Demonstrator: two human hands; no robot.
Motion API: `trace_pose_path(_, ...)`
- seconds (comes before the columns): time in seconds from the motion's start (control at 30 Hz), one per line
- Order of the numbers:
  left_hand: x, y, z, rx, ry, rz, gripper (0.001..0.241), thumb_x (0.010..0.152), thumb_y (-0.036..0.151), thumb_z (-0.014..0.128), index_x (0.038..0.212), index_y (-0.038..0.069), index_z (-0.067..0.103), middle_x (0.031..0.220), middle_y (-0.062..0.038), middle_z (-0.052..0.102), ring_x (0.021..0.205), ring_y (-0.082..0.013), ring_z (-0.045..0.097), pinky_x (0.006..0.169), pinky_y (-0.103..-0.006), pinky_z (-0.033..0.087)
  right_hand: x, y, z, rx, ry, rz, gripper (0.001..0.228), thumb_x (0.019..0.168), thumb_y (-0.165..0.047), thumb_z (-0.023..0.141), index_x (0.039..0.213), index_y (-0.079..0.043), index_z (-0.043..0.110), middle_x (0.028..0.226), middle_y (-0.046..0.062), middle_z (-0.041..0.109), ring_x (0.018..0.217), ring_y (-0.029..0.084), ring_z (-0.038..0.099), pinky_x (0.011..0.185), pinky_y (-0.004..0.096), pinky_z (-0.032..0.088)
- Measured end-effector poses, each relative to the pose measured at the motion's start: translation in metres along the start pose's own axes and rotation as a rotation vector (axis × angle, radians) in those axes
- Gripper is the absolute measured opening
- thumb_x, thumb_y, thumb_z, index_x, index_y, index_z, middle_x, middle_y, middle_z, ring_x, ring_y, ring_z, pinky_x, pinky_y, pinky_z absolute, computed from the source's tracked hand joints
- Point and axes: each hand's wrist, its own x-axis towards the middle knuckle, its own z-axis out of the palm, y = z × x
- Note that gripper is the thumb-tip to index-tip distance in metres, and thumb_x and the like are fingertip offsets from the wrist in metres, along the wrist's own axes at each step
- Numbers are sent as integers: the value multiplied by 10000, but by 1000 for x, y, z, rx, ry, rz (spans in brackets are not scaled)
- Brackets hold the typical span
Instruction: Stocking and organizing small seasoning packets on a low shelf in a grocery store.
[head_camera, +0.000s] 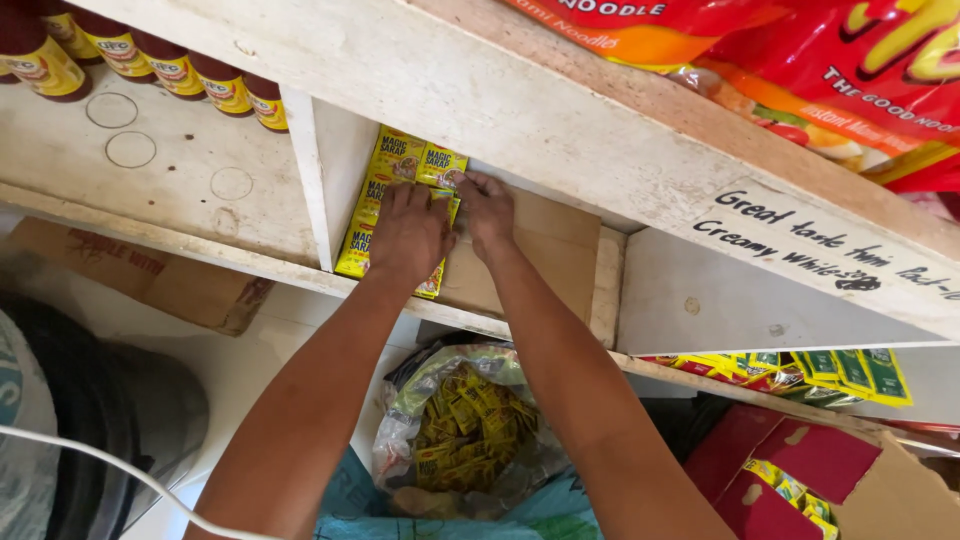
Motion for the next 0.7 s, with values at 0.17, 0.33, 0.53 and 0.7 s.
trace_pose_path(0.17, -1, 5, 11, 21, 30, -9, 457, 846, 444, 677, 1178, 130, 702, 1179, -150, 624, 1269, -381, 498, 1141, -545, 303, -22, -21, 0, 37, 8, -16, 416, 861, -269, 847, 1184, -32, 734, 931, 110, 668, 841, 164, 657, 693, 232, 549)
trace_pose_path(0.33, 1, 15, -1, 7, -65, -44, 524, 803, 405, 691, 1250, 133, 679, 1263, -146, 617, 1320, -382, 464, 1160, -547, 297, -28, -24, -9, 22, -32, -56, 304, 943, -215, 724, 1225, -106, 756, 914, 104, 712, 824, 134, 659, 727, 228, 578)
trace_pose_path(0.53, -8, 14, -24, -55, -86, -187, 484, 840, 393, 638, 1261, 158, 686, 1334, -104, 606, 1350, -349, 467, 1141, -522, 344, -30, -1, -35, 50, -93, -128, 286, 970, -78, 652, 1243, 1, 689, 980, 148, 707, 880, 188, 708, 846, 305, 609)
trace_pose_path(0.7, -45, 16, -58, -200, 249, -300, 313, 803, 186, 705, 1114, 149, 721, 1108, -110, 641, 989, -366, 654, 811, -472, 558, -41, 2, -37, -221, -140, -106, 239, 940, -240, 738, 1162, -167, 787, 949, 47, 771, 912, 115, 689, 883, 326, 578)
